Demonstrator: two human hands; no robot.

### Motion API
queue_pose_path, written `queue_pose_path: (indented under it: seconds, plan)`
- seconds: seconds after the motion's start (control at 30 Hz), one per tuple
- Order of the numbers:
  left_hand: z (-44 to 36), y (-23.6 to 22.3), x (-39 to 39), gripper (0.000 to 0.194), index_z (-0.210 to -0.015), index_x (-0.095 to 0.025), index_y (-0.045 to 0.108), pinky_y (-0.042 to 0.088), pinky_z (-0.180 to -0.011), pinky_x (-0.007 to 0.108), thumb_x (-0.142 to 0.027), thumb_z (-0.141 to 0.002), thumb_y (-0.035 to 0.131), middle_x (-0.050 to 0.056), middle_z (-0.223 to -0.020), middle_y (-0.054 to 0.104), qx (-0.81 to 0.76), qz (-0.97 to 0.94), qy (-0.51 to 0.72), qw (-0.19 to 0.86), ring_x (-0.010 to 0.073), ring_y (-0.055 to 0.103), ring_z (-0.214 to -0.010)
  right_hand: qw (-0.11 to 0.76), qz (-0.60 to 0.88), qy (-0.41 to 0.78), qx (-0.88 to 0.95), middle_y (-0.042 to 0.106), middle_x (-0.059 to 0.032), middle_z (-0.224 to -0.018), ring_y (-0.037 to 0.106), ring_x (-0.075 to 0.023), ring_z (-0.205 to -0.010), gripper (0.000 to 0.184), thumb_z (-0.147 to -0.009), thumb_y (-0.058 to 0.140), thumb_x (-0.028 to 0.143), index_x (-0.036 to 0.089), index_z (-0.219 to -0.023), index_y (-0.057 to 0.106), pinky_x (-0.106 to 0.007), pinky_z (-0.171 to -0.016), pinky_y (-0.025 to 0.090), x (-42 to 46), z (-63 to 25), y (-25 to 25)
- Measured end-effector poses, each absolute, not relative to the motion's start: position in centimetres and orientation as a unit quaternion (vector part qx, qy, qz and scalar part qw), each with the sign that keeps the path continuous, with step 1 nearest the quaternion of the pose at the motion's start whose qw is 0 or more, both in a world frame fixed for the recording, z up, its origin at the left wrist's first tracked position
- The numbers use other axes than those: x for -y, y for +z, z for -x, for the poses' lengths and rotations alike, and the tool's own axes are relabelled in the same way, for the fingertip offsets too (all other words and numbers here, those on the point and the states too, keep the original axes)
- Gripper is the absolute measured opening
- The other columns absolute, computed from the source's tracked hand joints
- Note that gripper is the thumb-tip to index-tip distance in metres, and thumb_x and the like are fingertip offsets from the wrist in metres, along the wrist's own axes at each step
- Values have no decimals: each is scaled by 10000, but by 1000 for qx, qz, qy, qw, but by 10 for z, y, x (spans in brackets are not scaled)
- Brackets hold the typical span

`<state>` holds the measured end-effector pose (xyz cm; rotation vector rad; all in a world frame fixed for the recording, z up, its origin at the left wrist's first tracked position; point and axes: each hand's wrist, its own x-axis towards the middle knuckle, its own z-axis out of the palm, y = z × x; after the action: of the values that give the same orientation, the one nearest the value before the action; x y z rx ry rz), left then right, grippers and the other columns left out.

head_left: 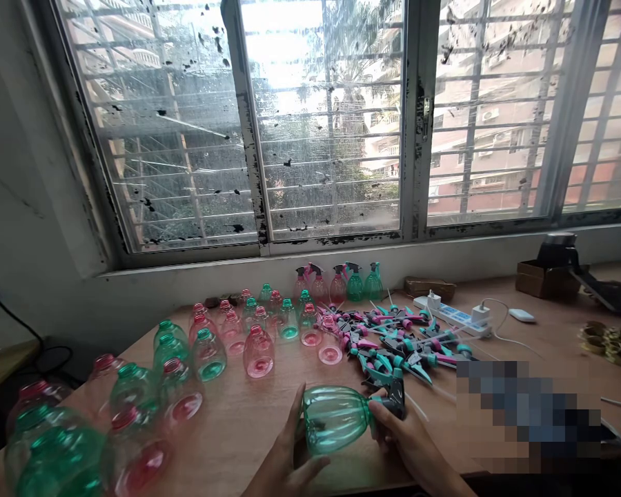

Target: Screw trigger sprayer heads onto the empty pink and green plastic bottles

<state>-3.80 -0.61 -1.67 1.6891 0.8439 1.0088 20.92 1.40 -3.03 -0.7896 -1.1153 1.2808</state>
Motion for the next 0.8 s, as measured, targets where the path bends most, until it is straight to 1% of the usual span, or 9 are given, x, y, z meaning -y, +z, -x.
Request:
queue_pose_path:
  seconds: [0.1,0.2,0.3,0.4,0.43,0.5,0.6,0.73,0.8]
  plan:
    - [38,-14,8,1148,-1580,-306,-59,280,-1194,536,-510,-798,757,128,-1465,546,-339,-686,412,494,340,516,-1348,591,349,545,482,627,27,-525,513,-132,-435,388,-815,740,551,200,-827,575,-229,-420,340,-14,-209,-30]
    - [38,-12,10,1143,-1575,-298,-95,262,-1202,533,-532,-817,728,131,-1499,521,-339,-675,405,516,344,458,-1400,586,350,548,484,633,27,-530,512,-134,-431,390,-808,746,554,204,-829,577,-233,-423,339,-14,-209,-30]
    - [39,-17,8,1140,-1585,-286,-48,218,-1219,536,-535,-801,743,137,-1557,450,-357,-680,403,497,358,406,-1430,587,352,547,481,637,27,-541,515,-135,-439,374,-822,740,540,204,-864,580,-234,-427,348,-14,-210,-31]
    - [41,-25,4,1124,-1586,-303,7,271,-1202,516,-528,-784,762,137,-1604,365,-353,-691,410,479,365,441,-1401,595,349,542,481,640,26,-549,514,-124,-446,351,-841,734,514,199,-879,584,-224,-429,353,-15,-210,-32]
    - [41,-27,3,1113,-1584,-313,6,306,-1187,505,-528,-790,755,137,-1601,365,-350,-693,412,477,361,470,-1379,596,346,542,482,639,28,-547,510,-119,-442,345,-845,734,507,199,-876,583,-219,-426,351,-16,-210,-33]
    - [41,-28,2,1092,-1580,-325,-25,348,-1162,494,-537,-815,724,140,-1545,442,-350,-698,411,470,343,525,-1328,594,337,548,483,635,30,-541,499,-109,-432,336,-851,733,498,201,-863,576,-209,-417,348,-16,-210,-34]
    - [40,-25,4,1107,-1575,-310,-85,310,-1176,518,-559,-830,696,131,-1395,586,-358,-706,401,461,325,570,-1271,592,331,556,481,628,34,-533,484,-101,-421,337,-850,736,494,205,-838,563,-201,-404,349,-15,-209,-35]
    - [37,-14,11,1187,-1570,-295,-120,277,-1187,545,-566,-792,734,142,-1415,569,-352,-694,407,478,351,511,-1336,591,331,558,479,623,35,-530,480,-101,-419,347,-840,744,502,206,-833,563,-205,-402,362,-14,-209,-34]
    - [37,-8,15,1136,-1581,-288,-48,291,-1185,538,-541,-802,739,150,-1438,549,-351,-689,407,487,359,487,-1359,591,333,558,478,621,36,-531,479,-101,-421,349,-838,745,504,206,-838,563,-206,-405,364,-14,-209,-33]
